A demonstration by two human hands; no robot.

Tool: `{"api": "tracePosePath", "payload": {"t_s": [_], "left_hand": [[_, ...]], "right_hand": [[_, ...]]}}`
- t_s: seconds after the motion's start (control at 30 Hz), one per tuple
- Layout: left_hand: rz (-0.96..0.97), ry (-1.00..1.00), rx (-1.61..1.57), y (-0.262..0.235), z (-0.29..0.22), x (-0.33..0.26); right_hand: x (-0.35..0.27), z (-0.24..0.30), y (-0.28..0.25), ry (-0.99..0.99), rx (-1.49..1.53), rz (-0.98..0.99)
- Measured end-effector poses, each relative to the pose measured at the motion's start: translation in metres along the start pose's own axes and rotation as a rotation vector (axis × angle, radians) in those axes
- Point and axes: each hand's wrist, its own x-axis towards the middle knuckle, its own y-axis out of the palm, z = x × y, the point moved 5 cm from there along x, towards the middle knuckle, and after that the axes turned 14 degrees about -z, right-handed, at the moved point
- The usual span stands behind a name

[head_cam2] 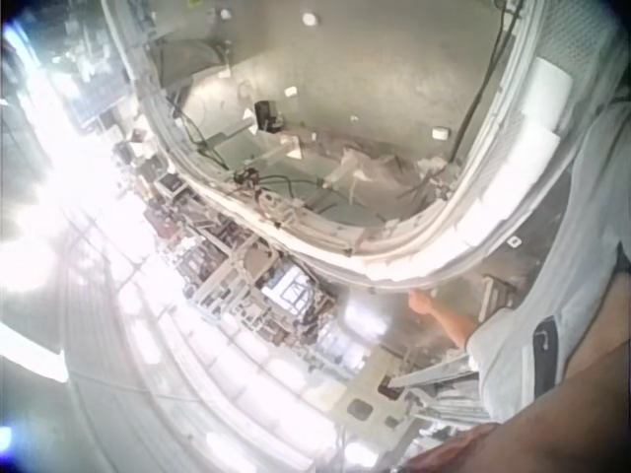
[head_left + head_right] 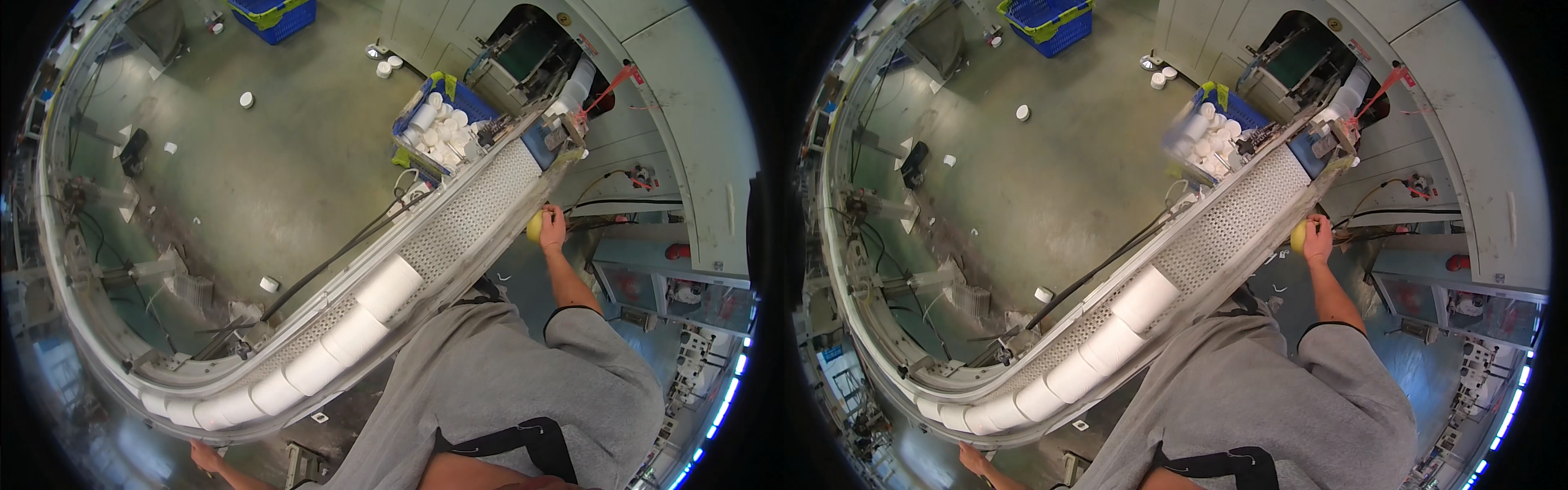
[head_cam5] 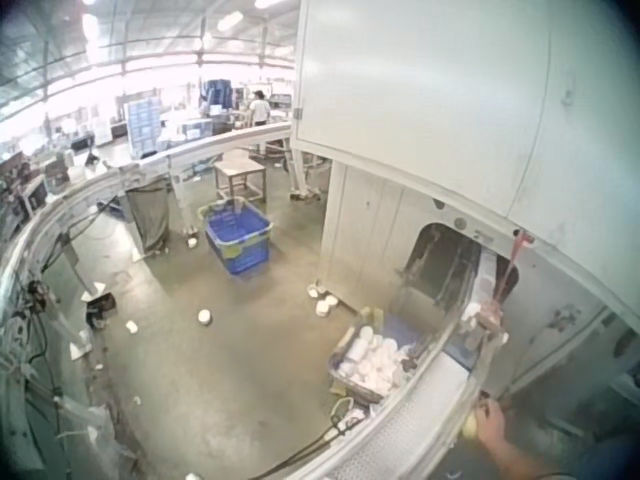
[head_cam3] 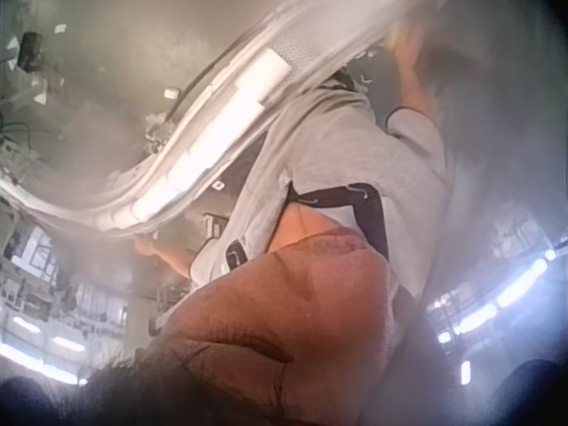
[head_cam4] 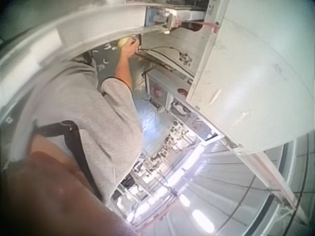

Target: The person places white cups onto a moving conveyor belt from a nearby blue crate. They use their hands to position the cups upright on the belt and occasionally adjust them as they move along the line.

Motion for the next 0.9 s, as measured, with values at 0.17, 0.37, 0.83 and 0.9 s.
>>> {"api": "tracePosePath", "payload": {"t_s": [0.17,0.37,0.83,0.9], "left_hand": [[0.042,-0.071,0.008,0.003,0.007,-0.004],[0.006,-0.038,-0.015,0.005,0.006,-0.002],[0.046,-0.013,0.023,0.005,0.004,0.001],[0.035,0.014,0.035,0.001,-0.005,-0.003]], "right_hand": [[0.006,0.009,0.001,0.023,-0.012,0.014],[0.006,-0.004,0.002,0.11,0.011,0.012],[-0.017,-0.064,-0.002,0.862,0.711,-0.191],[-0.062,-0.065,0.005,1.197,0.97,-0.141]]}}
